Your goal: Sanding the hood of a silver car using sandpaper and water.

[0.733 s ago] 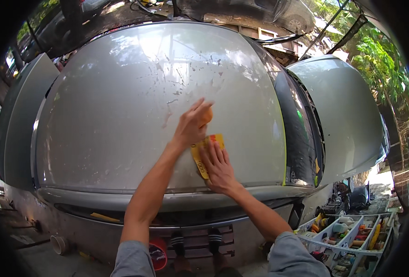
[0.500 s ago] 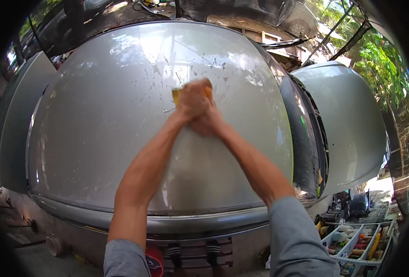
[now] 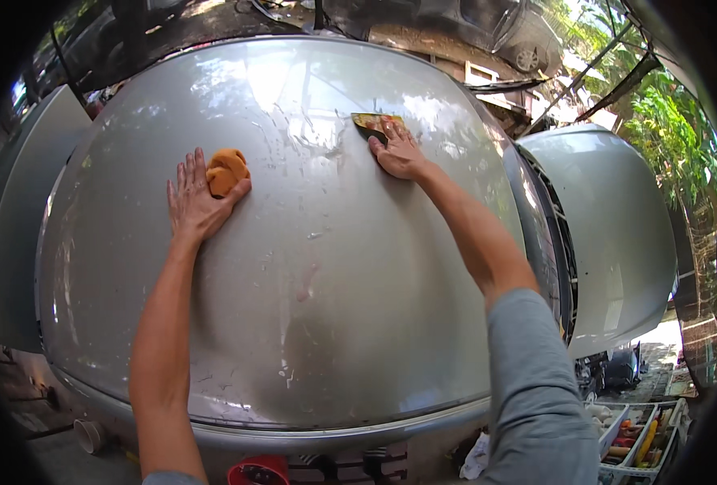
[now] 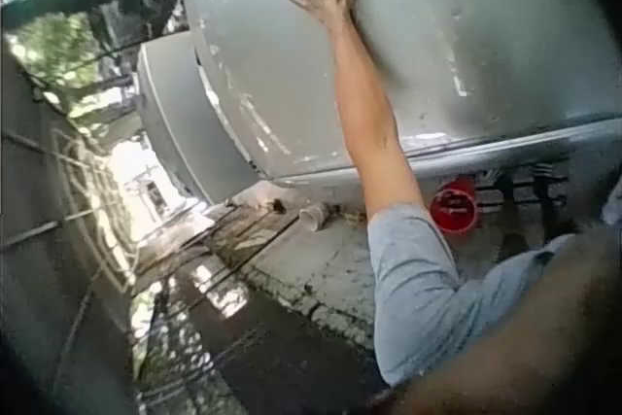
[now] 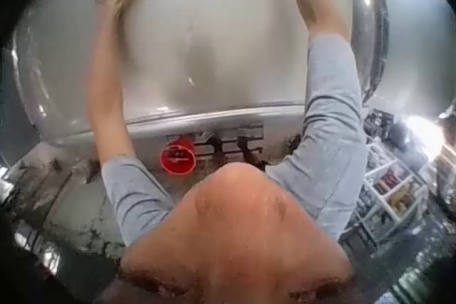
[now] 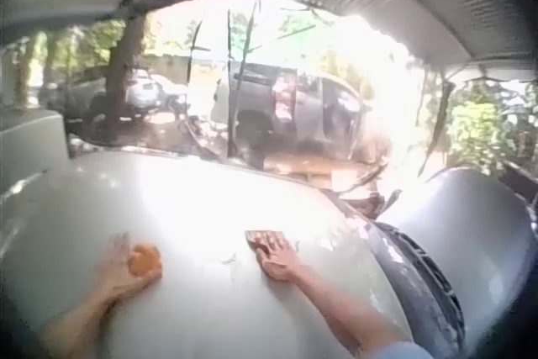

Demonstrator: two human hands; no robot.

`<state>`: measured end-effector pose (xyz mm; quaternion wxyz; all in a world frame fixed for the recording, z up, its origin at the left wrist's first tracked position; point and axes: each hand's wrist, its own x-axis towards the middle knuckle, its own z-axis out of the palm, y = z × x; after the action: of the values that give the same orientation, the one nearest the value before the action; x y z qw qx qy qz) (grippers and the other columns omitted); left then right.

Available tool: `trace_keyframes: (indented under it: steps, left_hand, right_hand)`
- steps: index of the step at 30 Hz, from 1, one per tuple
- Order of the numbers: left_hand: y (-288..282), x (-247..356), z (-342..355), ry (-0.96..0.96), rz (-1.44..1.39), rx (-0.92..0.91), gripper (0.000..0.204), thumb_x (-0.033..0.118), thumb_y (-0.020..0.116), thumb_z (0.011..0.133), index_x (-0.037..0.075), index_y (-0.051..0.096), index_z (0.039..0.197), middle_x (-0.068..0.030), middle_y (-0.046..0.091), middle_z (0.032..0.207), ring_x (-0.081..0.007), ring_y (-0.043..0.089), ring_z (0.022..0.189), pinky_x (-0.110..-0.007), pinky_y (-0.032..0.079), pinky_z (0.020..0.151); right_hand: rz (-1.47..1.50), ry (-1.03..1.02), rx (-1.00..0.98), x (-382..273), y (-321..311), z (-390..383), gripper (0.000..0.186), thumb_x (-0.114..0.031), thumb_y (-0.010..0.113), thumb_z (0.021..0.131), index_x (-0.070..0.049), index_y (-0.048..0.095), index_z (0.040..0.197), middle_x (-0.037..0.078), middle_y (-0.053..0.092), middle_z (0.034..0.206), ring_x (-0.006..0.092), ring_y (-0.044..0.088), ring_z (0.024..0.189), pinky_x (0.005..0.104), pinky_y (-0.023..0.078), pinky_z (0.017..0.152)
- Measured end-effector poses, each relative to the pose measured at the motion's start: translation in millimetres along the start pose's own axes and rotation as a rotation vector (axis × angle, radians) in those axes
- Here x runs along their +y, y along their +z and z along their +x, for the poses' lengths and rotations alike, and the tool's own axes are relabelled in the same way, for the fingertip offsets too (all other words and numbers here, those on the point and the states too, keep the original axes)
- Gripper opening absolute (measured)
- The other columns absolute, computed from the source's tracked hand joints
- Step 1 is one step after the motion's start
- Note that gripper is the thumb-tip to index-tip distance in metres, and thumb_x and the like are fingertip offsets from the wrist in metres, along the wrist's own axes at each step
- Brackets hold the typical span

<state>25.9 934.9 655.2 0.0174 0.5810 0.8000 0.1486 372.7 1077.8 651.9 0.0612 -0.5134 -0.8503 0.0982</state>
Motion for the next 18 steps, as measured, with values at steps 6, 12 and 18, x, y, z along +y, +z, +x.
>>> trace_keyframes:
  steps: [6, 12, 18]
  left_hand:
    - [-19.6, -7.1, -25.9, -0.186, 0.146, -0.075, 0.12, 0.09, 0.046, 0.068, 0.01, 0.021, 0.155, -0.0143, 0.016, 0.161, -0.0307, 0.011, 0.149, -0.05, 0.007, 0.12]
    - [-12.3, 12.5, -6.0, -0.107, 0.108, -0.027, 0.12, 0.089, 0.047, 0.069, 0.01, 0.021, 0.155, -0.0144, 0.017, 0.161, -0.0308, 0.011, 0.149, -0.05, 0.008, 0.12]
    - [-13.6, -16.8, -13.2, -0.159, 0.195, -0.046, 0.117, 0.088, 0.046, 0.071, 0.01, 0.02, 0.155, -0.0144, 0.016, 0.161, -0.0319, 0.011, 0.149, -0.05, 0.009, 0.12]
  right_hand:
    - [-0.07, -0.268, -0.111, -44.9, 5.7, -163.1, 0.062, -0.048, 0.025, 0.102, -0.019, 0.018, 0.156, 0.016, 0.006, 0.162, 0.0343, 0.005, 0.15, 0.0497, 0.005, 0.12]
    - [-0.051, -0.048, -0.08, 15.2, -22.0, 8.0, 0.059, -0.047, 0.019, 0.102, -0.023, 0.017, 0.156, 0.014, 0.01, 0.162, 0.0334, 0.005, 0.15, 0.0478, 0.002, 0.12]
    - [0.044, -0.154, -0.109, -20.0, 8.2, -84.6, 0.059, -0.044, 0.027, 0.101, -0.023, 0.018, 0.156, 0.014, 0.007, 0.163, 0.0343, 0.004, 0.15, 0.049, 0.003, 0.12]
